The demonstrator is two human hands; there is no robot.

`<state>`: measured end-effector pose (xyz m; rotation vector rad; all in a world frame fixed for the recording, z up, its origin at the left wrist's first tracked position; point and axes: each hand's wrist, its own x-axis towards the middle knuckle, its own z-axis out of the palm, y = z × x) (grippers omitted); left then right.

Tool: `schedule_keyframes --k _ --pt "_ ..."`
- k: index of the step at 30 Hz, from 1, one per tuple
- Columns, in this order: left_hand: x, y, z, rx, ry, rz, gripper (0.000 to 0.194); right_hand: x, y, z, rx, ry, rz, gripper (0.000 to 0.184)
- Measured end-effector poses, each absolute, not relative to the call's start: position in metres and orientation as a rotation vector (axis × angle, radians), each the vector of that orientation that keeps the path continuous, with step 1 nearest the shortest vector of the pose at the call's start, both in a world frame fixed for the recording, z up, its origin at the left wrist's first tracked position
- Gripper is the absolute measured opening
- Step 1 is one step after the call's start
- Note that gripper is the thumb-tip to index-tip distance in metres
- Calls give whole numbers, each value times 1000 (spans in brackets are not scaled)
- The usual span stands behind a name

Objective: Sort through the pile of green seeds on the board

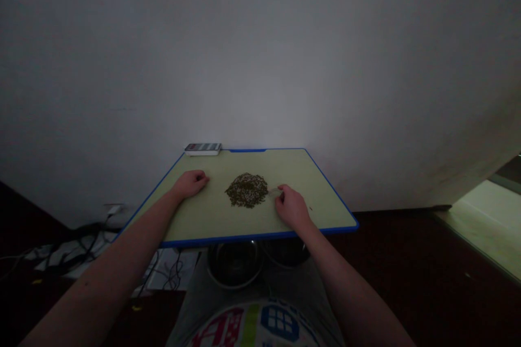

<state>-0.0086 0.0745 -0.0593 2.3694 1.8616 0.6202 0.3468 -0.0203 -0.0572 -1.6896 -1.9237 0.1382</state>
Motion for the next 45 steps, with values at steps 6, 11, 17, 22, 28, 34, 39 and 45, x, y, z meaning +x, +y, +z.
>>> schedule_keyframes --k 6,11,17,22,28,34,39,45 --pt "-7 73 -58 2368 1858 643 31 352 -18 -57 -1737 -1910 119 31" --pt "-6 72 -57 2367 1867 642 32 354 -15 -55 -1734 -1926 129 31" --pt "-6 71 -56 2378 1850 644 32 353 -12 -55 -1721 -1932 119 30" --pt "-6 71 -56 2360 1861 650 32 360 -16 -56 -1715 -1929 154 30" --pt "-6 72 -57 2340 1876 638 32 362 -16 -56 -1731 -1913 135 30" --pt "-7 71 -57 2361 1865 644 31 360 -15 -55 -1731 -1886 165 30" --pt "-6 71 -56 2352 1862 639 30 360 -20 -55 -1717 -1896 188 30" --pt "-7 73 -57 2370 1849 639 32 357 -18 -56 -1716 -1918 122 31"
